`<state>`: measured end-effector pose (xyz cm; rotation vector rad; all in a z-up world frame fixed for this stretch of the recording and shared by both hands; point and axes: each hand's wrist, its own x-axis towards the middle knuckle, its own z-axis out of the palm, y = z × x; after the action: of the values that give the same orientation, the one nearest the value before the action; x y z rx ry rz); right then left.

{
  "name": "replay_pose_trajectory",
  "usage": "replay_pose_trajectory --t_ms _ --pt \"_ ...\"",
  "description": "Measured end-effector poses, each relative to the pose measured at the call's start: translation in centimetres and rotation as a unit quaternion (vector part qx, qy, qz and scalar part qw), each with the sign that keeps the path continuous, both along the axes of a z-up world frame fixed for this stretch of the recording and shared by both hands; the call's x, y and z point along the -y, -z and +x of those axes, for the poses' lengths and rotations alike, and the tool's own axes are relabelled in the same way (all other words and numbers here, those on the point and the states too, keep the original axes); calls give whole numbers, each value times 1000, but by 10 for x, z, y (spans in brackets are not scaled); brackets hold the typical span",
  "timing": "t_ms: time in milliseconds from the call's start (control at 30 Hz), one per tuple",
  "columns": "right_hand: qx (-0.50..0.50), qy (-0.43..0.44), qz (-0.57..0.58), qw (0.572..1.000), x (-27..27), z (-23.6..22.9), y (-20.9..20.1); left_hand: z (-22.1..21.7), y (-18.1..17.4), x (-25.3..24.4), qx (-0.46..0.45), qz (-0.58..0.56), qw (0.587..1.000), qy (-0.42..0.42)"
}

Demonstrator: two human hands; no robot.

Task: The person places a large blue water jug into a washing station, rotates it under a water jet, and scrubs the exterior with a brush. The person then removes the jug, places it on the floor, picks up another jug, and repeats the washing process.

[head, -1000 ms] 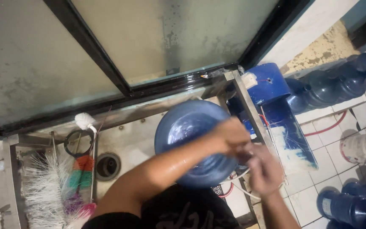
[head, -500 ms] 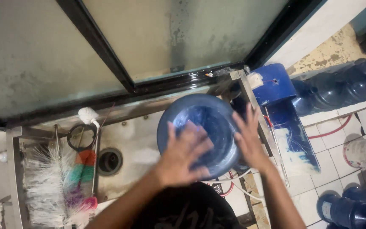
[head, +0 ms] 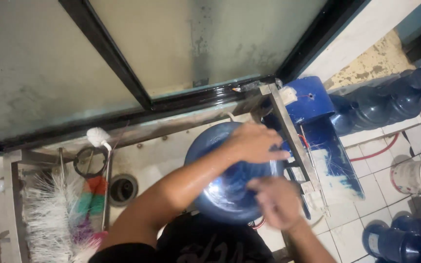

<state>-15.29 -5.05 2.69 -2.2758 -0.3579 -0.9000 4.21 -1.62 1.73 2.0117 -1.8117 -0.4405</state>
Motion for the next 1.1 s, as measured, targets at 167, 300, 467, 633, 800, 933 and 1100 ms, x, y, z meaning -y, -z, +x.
replay_pose_trajectory --t_ms 167,300,467,633,800,933,1100 --pt "-159 115 152 969 63 58 -25 -62 5 4 24 4 984 176" --pt "-295 -15 248 923 80 119 -20 -128 2 -23 41 129 929 344" --pt "-364 -16 109 925 87 102 -4 -113 21 -95 78 -9 954 289" --pt "-308 135 98 937 46 31 22 -36 23 -150 52 -209 971 -100" --pt "-181 202 16 962 -17 -31 43 39 24 -112 -24 -196 905 -376" --pt "-192 104 40 975 -28 -61 50 62 13 -43 -35 12 956 -291" --pt "-67 189 109 974 1 -44 60 30 2 12 10 -8 1000 -16"
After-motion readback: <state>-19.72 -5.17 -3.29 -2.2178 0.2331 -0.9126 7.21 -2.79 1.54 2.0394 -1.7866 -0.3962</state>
